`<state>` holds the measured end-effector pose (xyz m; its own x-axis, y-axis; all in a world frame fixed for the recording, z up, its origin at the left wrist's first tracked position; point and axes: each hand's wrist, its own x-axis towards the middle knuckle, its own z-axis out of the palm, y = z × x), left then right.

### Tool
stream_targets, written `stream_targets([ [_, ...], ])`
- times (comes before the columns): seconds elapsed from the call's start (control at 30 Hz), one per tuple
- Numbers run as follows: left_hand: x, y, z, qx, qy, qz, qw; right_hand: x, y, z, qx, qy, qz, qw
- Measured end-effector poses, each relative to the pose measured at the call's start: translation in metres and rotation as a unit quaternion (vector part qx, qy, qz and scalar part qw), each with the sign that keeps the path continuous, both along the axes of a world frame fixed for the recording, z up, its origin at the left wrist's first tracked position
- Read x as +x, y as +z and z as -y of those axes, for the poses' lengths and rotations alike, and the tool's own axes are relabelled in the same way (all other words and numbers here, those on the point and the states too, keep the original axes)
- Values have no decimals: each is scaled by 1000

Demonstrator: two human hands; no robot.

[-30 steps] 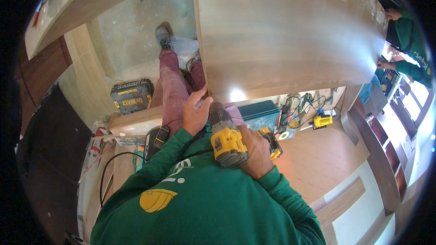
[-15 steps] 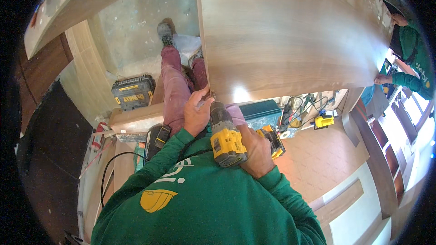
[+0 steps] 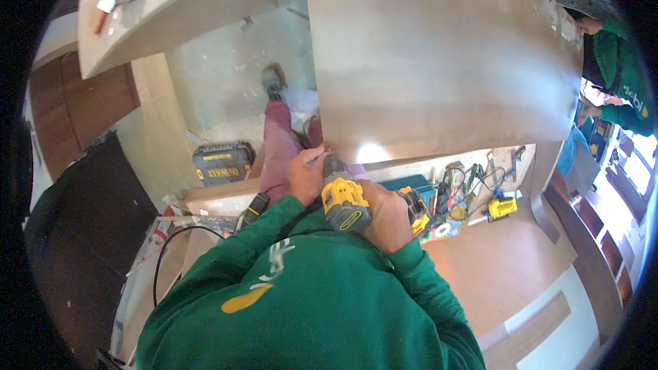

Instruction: The person positions a large wooden panel onto a workbench and secures it using a cordless drill. They drive multiple screws into the panel's edge to attach it to a supporting frame. A second person assists by holding the panel steady during the process.

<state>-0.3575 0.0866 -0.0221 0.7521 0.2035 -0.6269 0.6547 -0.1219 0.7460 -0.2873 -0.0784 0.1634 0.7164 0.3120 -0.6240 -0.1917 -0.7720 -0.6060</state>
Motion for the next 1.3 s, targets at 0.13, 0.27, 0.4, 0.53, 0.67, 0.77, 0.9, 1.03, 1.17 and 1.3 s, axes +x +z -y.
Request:
stream_targets([
  [0.13,21,0,-2,-70,56,0,996,-12,-2,4,-37,35,39,998],
  [0.27,32,-4,-14,-59,-33,-62,996,-25,26,-4,-10,-49,78,996],
  [0.4,52,-15,-31,-129,-30,-168,977,-29,19,-14,13,-129,93,987],
  [0.53,79,-47,-41,-275,68,-194,939,-38,6,-18,8,-171,105,980],
  [0.67,198,-26,-114,-146,148,73,975,-42,-2,-21,8,-220,97,971],
  [0.77,313,38,-211,-62,295,222,927,-42,-5,-32,11,-267,74,961],
  [0.9,410,46,-393,278,287,337,853,-20,2,-59,-17,-246,56,968],
  [1.03,481,58,-477,440,2,211,873,4,4,-102,-45,-258,47,964],
  [1.17,520,49,-504,549,-206,33,809,12,-13,-125,-59,-257,83,961],
  [1.3,537,30,-513,516,-251,18,818,38,0,-152,-22,-336,42,941],
])
